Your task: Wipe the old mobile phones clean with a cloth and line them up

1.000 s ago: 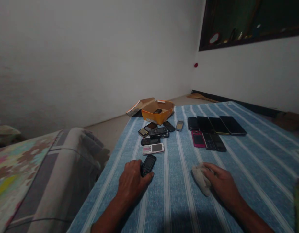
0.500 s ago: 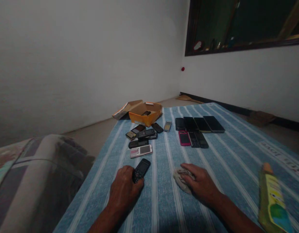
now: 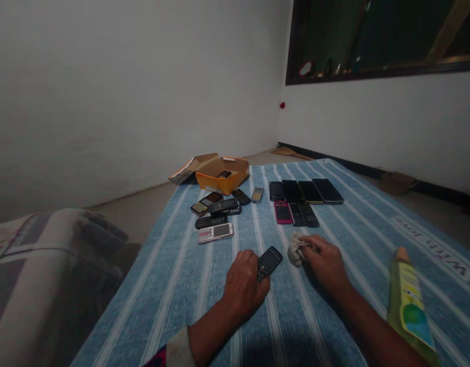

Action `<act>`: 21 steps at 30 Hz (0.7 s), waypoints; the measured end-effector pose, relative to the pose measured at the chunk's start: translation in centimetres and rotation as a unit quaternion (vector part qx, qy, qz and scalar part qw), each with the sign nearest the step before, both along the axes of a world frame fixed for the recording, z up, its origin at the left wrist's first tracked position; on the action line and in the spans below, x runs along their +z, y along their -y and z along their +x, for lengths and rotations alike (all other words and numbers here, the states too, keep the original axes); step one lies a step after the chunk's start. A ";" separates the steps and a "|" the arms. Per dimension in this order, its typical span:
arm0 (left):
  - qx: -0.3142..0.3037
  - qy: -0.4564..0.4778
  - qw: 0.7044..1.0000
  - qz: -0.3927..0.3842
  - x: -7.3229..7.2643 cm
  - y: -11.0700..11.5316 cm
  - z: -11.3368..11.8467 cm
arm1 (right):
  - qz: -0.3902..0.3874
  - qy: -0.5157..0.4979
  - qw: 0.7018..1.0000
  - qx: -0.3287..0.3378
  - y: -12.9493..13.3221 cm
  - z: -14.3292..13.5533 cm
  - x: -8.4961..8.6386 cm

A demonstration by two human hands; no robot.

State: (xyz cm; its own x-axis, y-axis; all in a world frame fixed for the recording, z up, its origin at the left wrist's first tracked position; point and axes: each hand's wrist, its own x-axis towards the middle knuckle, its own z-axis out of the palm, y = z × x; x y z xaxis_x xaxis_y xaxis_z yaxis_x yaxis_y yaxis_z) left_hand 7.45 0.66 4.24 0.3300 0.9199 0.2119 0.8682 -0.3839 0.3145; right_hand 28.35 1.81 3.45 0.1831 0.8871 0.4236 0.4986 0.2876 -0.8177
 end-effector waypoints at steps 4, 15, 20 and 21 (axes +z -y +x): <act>-0.016 0.028 0.999 0.003 0.0 0.5 0.0 | 0.080 0.028 0.996 0.005 -0.1 -0.6 -0.7; -0.045 0.053 0.996 0.055 -1.8 1.3 -3.3 | 0.186 0.232 0.947 0.118 0.6 -4.3 -2.9; -0.044 0.054 0.995 0.071 -2.0 1.1 -3.1 | 0.155 0.280 0.940 0.117 0.8 -4.4 -3.7; -0.043 0.054 0.995 0.075 -2.0 1.1 -2.9 | 0.161 0.284 0.938 0.114 0.8 -4.4 -3.7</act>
